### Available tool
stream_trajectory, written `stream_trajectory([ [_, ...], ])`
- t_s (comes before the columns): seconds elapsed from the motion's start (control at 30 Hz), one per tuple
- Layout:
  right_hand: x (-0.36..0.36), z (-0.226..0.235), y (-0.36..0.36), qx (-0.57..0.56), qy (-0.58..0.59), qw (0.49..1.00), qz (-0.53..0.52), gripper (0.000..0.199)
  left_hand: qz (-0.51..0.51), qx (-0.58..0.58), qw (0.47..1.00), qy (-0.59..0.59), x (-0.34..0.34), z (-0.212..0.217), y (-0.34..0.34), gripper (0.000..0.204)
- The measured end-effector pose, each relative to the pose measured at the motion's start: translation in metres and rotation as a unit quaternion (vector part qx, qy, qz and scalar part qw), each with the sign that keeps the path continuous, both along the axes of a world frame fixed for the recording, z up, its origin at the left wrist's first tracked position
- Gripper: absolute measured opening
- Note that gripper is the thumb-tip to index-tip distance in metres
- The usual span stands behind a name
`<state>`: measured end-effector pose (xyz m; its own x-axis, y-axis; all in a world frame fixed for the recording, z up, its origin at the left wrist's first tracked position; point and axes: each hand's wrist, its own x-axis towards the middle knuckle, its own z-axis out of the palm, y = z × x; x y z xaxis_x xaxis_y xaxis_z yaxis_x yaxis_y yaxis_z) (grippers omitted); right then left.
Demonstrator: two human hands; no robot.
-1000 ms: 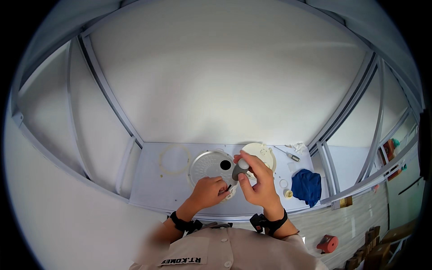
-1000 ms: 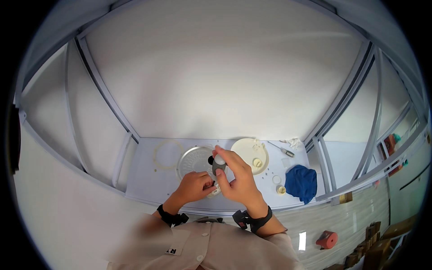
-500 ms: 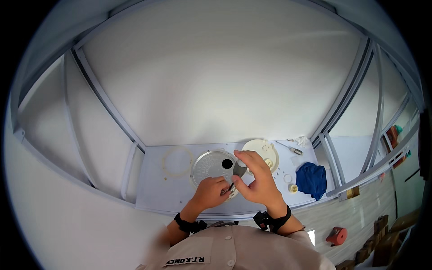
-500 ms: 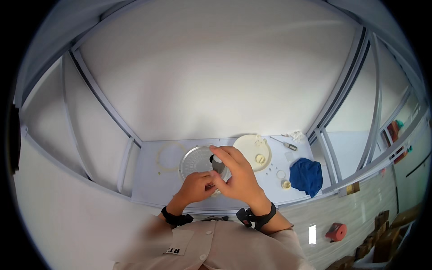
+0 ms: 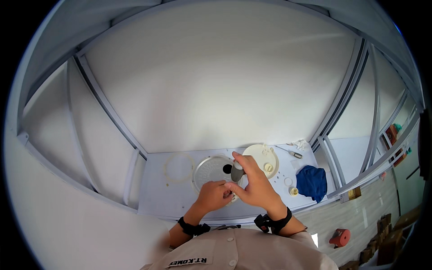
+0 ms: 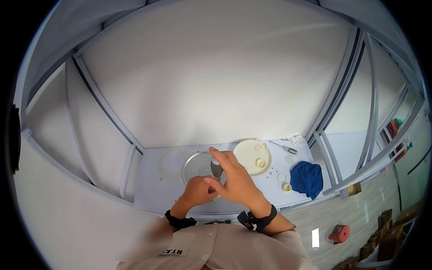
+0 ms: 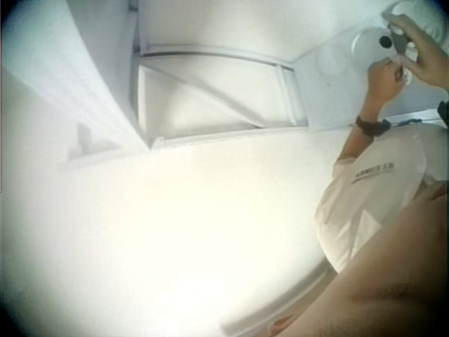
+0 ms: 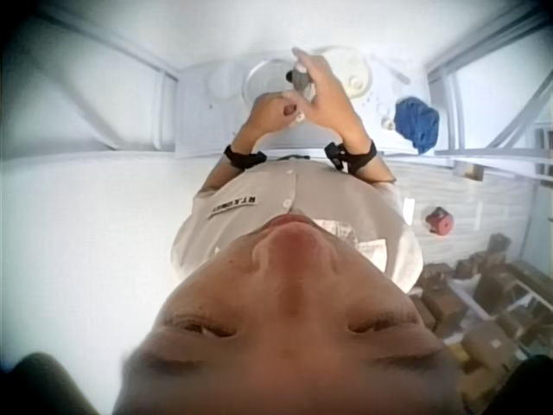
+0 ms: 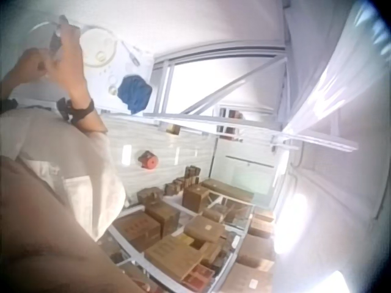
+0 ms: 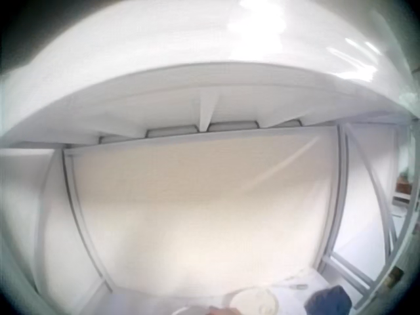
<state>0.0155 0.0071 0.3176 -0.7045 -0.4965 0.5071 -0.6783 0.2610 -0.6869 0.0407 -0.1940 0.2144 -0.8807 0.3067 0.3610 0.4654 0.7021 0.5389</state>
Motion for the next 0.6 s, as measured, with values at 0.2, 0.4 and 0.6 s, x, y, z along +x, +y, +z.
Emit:
stream_trajectory([
  [0.2, -0.001, -0.011, -0.007, -0.053, -0.098, 0.993, -0.040, 0.099, -0.012, -0.027, 1.000, -0.008, -0.004, -0.016, -0.012, 0.018],
  [0.4, 0.001, -0.030, -0.010, -0.109, -0.085, 0.989, 0.056, 0.086, -0.017, 0.036, 0.999, -0.022, -0.006, -0.009, -0.010, 0.023],
  [0.6, 0.001, -0.022, -0.006, -0.106, -0.071, 0.987, 0.100, 0.080, -0.008, 0.013, 1.000, -0.007, -0.006, -0.009, -0.008, 0.025],
])
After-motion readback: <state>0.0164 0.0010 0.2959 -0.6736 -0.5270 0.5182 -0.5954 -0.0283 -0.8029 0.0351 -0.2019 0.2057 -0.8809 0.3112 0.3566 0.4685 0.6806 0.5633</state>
